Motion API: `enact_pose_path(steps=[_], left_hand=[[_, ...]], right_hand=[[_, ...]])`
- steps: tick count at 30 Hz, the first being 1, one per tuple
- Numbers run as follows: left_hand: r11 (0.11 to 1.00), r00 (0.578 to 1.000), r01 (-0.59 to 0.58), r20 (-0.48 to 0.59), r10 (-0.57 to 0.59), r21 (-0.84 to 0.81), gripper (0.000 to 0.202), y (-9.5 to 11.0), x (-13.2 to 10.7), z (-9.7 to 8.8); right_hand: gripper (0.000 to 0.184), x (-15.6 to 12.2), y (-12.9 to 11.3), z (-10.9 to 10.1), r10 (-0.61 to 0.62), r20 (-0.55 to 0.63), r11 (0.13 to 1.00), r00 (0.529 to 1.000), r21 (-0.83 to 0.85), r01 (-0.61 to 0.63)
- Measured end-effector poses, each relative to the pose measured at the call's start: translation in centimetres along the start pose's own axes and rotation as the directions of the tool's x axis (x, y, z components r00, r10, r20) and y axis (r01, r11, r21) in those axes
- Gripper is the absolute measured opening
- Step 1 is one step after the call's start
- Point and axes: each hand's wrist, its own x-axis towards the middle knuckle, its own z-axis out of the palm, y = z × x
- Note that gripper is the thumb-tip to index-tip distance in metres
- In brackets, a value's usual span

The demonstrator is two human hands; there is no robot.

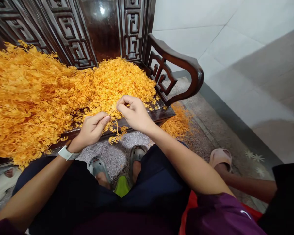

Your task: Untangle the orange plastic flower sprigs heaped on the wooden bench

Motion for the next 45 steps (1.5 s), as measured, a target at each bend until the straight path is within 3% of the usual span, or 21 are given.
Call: enact_pose_path(steps=[5,10,12,13,14,15,17,18,19,20,21,22,23,24,25,26,28,30,34,38,45], left_hand=[[0.997,1.000,0.010,-0.012,-0.011,-0.078,0.036,0.6,-0.2,0.3],[0.994,0.995,-0.011,0.094,0.021,-0.110,0.031,0.1,-1.8,0.1],[0.992,0.996,0.069,0.059,-0.064,-0.104,0.031,-0.8,-2.0,0.1],[0.988,0.994,0.113,0.027,-0.111,-0.106,0.031,-1.4,-1.9,0.1],[0.982,0.989,0.148,-0.006,-0.150,-0.114,0.032,-1.9,-1.8,0.2],[0.976,0.983,0.176,-0.040,-0.182,-0.127,0.032,-2.4,-1.6,0.2],[0.966,0.970,0.212,-0.092,-0.227,-0.147,0.033,-3.1,-1.1,0.2],[0.962,0.964,0.226,-0.111,-0.244,-0.154,0.034,-3.4,-0.9,0.2],[0.958,0.958,0.238,-0.123,-0.259,-0.162,0.035,-3.5,-0.8,0.1],[0.953,0.953,0.250,-0.128,-0.273,-0.172,0.035,-3.6,-0.7,0.1],[0.948,0.950,0.260,-0.129,-0.285,-0.184,0.036,-3.6,-0.6,0.1],[0.944,0.947,0.268,-0.126,-0.295,-0.194,0.036,-3.7,-0.5,0.1],[0.940,0.945,0.273,-0.124,-0.302,-0.203,0.036,-3.7,-0.5,0.1],[0.938,0.944,0.278,-0.123,-0.307,-0.208,0.036,-3.7,-0.5,0.1],[0.936,0.943,0.282,-0.122,-0.311,-0.211,0.036,-3.7,-0.5,0.2],[0.934,0.941,0.285,-0.124,-0.315,-0.214,0.036,-3.7,-0.6,0.2],[0.926,0.937,0.289,-0.124,-0.325,-0.242,0.036,-3.6,-0.6,0.4],[0.889,0.931,0.303,-0.093,-0.353,-0.344,0.035,-3.3,-0.5,0.5],[0.693,0.912,0.329,0.025,-0.410,-0.641,0.028,-2.5,0.1,0.9],[0.605,0.914,0.269,0.001,-0.405,-0.749,0.024,-1.9,1.5,0.9],[0.453,0.835,0.251,-0.045,-0.548,-0.856,0.032,-2.3,3.3,-0.2]], right_hand=[[0.019,0.8,1.0,-0.5,-0.047,-0.034,0.996,0.998,-0.073,0.045],[0.023,3.3,3.6,-6.4,-0.035,-0.431,0.983,0.902,-0.179,-0.047],[0.023,3.4,3.6,-8.3,0.086,-0.299,0.989,0.950,-0.090,-0.118],[0.022,3.1,3.1,-8.8,0.154,-0.108,0.985,0.982,-0.067,-0.162],[0.021,2.7,2.4,-8.9,0.212,0.145,0.977,0.966,-0.070,-0.204],[0.020,2.1,1.5,-8.7,0.250,0.413,0.968,0.876,-0.095,-0.231],[0.022,1.1,-0.4,-7.9,0.258,0.818,0.958,0.515,-0.147,-0.247],[0.024,0.9,-1.1,-7.5,0.232,0.917,0.955,0.325,-0.151,-0.255],[0.025,0.8,-1.5,-7.0,0.195,0.957,0.951,0.214,-0.131,-0.278],[0.028,1.0,-1.6,-6.7,0.162,0.960,0.943,0.228,-0.083,-0.321],[0.031,1.4,-1.3,-6.4,0.149,0.920,0.927,0.363,-0.002,-0.375],[0.033,2.0,-0.7,-6.1,0.166,0.803,0.900,0.572,0.113,-0.421],[0.033,2.7,0.2,-5.8,0.221,0.602,0.864,0.767,0.244,-0.440],[0.030,3.4,1.3,-5.6,0.304,0.370,0.824,0.878,0.360,-0.438],[0.026,4.0,2.4,-5.3,0.397,0.193,0.779,0.897,0.446,-0.441],[0.022,4.5,3.4,-5.0,0.482,0.108,0.732,0.869,0.496,-0.467],[0.020,4.9,4.8,-4.5,0.573,0.105,0.675,0.813,0.502,-0.541],[0.021,4.7,5.2,-4.1,0.567,0.135,0.725,0.813,0.386,-0.570],[0.029,3.9,3.8,-3.2,0.339,0.244,0.933,0.909,0.040,-0.358],[0.041,3.9,2.3,-1.8,0.051,0.408,0.998,0.911,-0.058,-0.030],[0.025,4.3,2.2,-1.0,-0.011,0.225,1.000,0.974,-0.007,0.013]])
